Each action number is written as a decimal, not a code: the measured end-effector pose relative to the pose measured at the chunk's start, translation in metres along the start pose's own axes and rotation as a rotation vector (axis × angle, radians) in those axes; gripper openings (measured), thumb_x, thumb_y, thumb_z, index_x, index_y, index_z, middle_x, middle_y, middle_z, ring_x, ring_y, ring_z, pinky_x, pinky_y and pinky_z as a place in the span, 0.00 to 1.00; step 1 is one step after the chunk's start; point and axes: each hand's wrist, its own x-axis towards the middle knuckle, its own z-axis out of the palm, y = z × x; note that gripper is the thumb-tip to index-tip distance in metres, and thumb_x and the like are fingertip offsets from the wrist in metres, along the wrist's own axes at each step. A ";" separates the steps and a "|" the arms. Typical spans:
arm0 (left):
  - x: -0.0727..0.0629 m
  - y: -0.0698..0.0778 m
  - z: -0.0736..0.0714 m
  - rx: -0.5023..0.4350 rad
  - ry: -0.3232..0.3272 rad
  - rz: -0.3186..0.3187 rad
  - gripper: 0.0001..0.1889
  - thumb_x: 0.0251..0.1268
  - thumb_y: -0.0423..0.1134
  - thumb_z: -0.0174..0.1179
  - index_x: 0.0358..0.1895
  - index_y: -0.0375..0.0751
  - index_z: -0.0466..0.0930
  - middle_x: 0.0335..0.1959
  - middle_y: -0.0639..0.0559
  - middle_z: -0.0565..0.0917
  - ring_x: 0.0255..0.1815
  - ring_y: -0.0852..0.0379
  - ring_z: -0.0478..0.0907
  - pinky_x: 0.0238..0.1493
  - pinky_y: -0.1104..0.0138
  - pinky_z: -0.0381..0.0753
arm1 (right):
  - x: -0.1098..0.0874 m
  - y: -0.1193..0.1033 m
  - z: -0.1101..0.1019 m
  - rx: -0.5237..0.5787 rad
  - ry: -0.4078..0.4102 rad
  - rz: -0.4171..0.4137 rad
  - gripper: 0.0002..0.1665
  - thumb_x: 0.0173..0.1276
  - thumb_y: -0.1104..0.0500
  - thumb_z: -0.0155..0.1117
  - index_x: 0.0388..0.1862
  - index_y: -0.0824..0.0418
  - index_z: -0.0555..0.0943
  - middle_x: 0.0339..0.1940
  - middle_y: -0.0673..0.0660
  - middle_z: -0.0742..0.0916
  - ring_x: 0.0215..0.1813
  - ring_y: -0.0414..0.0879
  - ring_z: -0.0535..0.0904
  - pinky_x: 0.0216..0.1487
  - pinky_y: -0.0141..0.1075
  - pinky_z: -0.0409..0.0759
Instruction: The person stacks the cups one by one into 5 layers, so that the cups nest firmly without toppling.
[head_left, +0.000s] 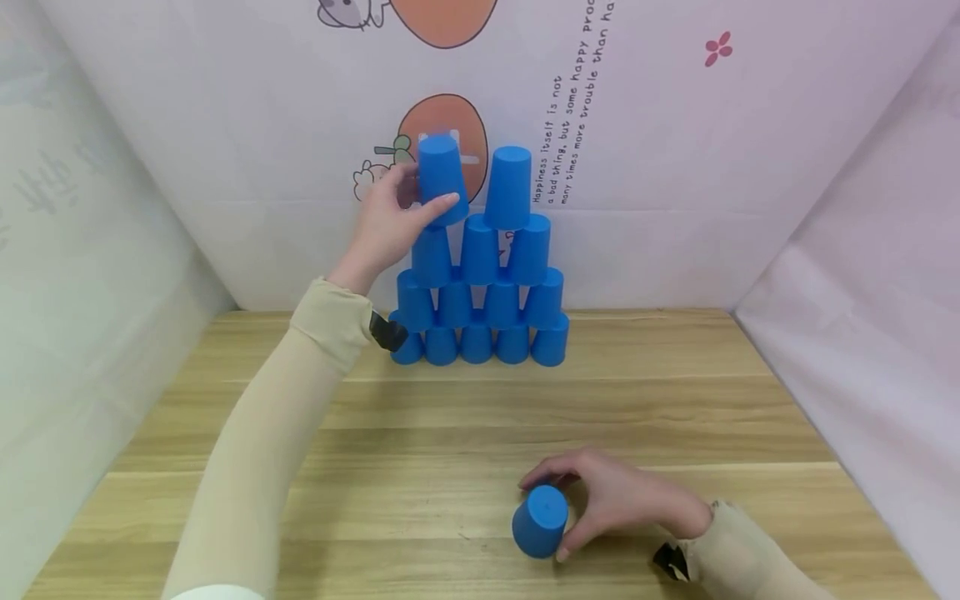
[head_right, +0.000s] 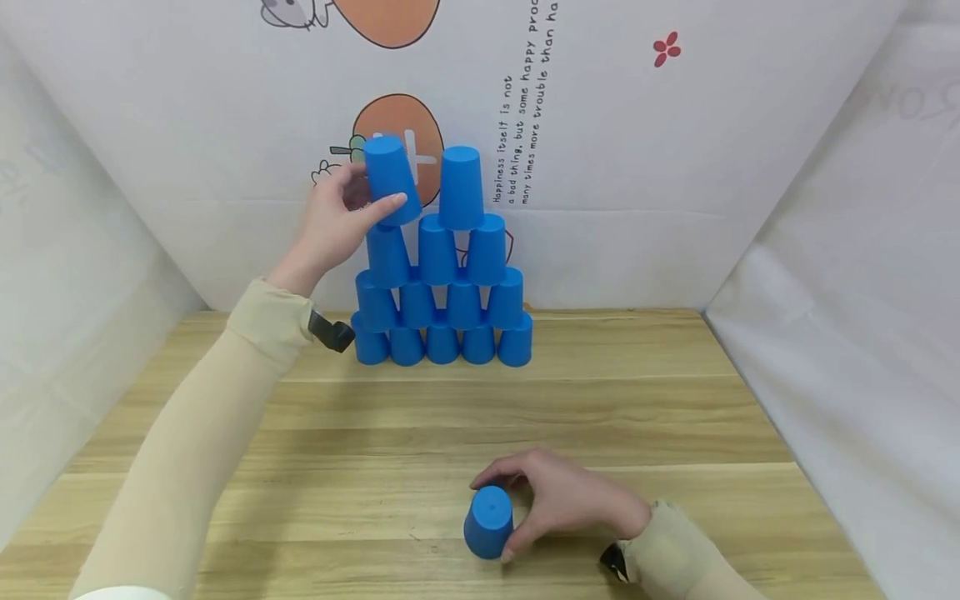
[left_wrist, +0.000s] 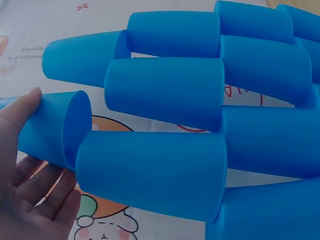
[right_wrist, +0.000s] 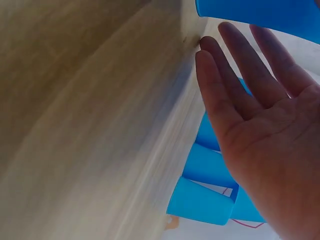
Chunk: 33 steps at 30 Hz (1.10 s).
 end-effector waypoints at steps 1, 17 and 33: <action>0.001 -0.002 0.002 0.001 -0.005 -0.007 0.43 0.63 0.67 0.64 0.76 0.49 0.64 0.71 0.54 0.74 0.68 0.56 0.73 0.67 0.62 0.73 | 0.001 0.001 0.001 -0.005 -0.001 0.005 0.40 0.54 0.47 0.84 0.65 0.53 0.80 0.58 0.45 0.85 0.58 0.42 0.79 0.60 0.40 0.78; 0.002 -0.006 0.013 -0.023 -0.014 0.019 0.42 0.65 0.62 0.66 0.78 0.49 0.65 0.70 0.54 0.75 0.68 0.57 0.73 0.66 0.62 0.74 | 0.005 -0.001 0.000 0.027 0.018 0.027 0.29 0.58 0.50 0.82 0.57 0.48 0.81 0.50 0.43 0.86 0.51 0.43 0.81 0.53 0.41 0.81; 0.001 -0.015 0.011 0.028 -0.045 -0.009 0.46 0.60 0.67 0.66 0.78 0.50 0.63 0.70 0.53 0.75 0.67 0.55 0.73 0.67 0.55 0.73 | 0.025 -0.052 -0.073 -0.127 0.542 -0.125 0.38 0.62 0.58 0.76 0.69 0.63 0.74 0.60 0.56 0.85 0.56 0.52 0.82 0.57 0.56 0.79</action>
